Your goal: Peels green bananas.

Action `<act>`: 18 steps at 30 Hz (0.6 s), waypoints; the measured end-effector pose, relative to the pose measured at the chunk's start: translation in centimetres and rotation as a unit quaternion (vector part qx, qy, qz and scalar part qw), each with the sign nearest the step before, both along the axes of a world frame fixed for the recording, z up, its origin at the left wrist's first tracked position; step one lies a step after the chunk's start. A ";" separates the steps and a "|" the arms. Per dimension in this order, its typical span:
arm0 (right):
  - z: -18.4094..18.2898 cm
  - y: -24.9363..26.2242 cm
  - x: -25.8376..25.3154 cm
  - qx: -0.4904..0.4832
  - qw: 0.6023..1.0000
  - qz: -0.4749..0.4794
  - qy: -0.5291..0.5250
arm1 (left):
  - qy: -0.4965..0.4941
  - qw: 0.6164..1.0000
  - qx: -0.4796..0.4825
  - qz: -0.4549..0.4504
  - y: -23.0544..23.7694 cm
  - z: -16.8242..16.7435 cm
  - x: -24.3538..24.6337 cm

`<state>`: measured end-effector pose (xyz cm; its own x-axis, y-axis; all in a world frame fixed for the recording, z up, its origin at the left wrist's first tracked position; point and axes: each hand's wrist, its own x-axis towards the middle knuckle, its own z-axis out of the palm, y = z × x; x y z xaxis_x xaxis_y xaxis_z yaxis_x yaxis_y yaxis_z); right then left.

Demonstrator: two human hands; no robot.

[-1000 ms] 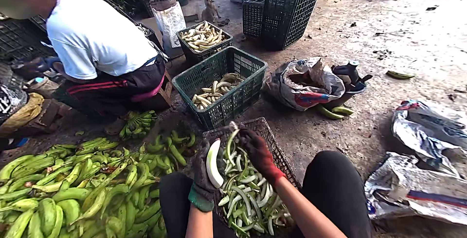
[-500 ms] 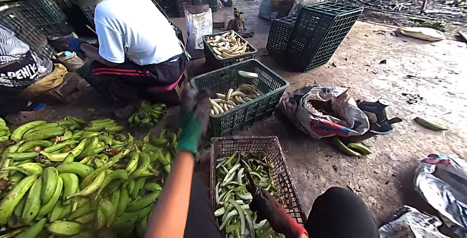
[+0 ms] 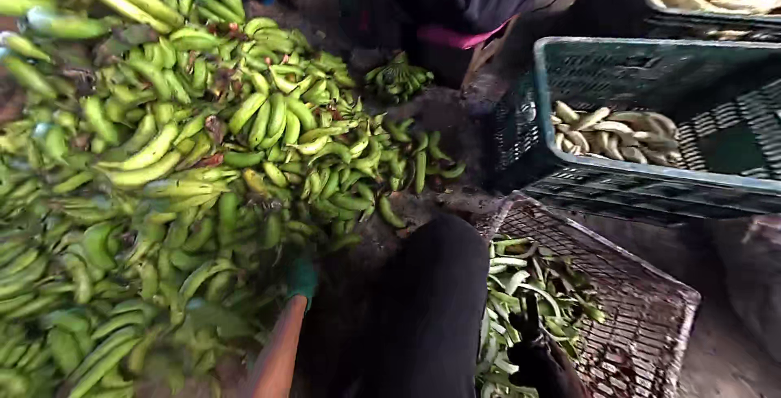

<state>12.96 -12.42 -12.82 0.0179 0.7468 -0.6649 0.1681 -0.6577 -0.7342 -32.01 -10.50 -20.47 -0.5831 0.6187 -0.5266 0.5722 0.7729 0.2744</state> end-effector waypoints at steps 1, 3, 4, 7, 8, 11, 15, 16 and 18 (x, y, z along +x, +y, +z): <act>-0.2 0.0 0.3 -0.008 1.000 0.007 -0.007 | 0.006 1.000 -0.014 -0.018 0.0 -0.6 0.5; -0.7 -0.3 1.1 -0.023 0.999 0.009 -0.025 | 0.032 0.997 0.005 -0.068 0.9 -2.4 1.3; -0.9 -0.4 1.6 -0.025 0.999 0.008 -0.038 | 0.047 0.993 0.010 -0.104 1.8 -3.4 1.6; -1.0 -0.6 2.5 -0.033 0.997 0.013 -0.065 | 0.073 0.980 -0.032 -0.184 5.0 -5.1 3.1; -0.8 -0.5 2.4 -0.037 0.997 0.012 -0.068 | 0.075 0.977 -0.057 -0.190 6.2 -4.7 3.7; 0.3 -0.1 1.4 -0.040 0.997 -0.008 -0.071 | 0.037 0.975 -0.105 -0.194 10.4 -1.2 5.3; 0.0 0.4 0.1 0.003 0.996 -0.055 -0.067 | -0.053 0.975 0.093 -0.194 15.4 8.4 6.1; 0.1 0.5 0.0 0.010 0.995 -0.063 -0.071 | -0.118 0.957 0.205 -0.170 16.0 11.1 6.7; 0.7 0.4 -0.3 0.030 0.996 -0.069 -0.050 | -0.275 0.864 0.408 -0.102 16.4 16.4 9.1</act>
<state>12.68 -12.06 -12.10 0.1874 0.7706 -0.6092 0.1529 -0.6355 -0.7568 -22.91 5.85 -4.11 -0.2188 0.9753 -0.0288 0.2827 0.0916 0.9548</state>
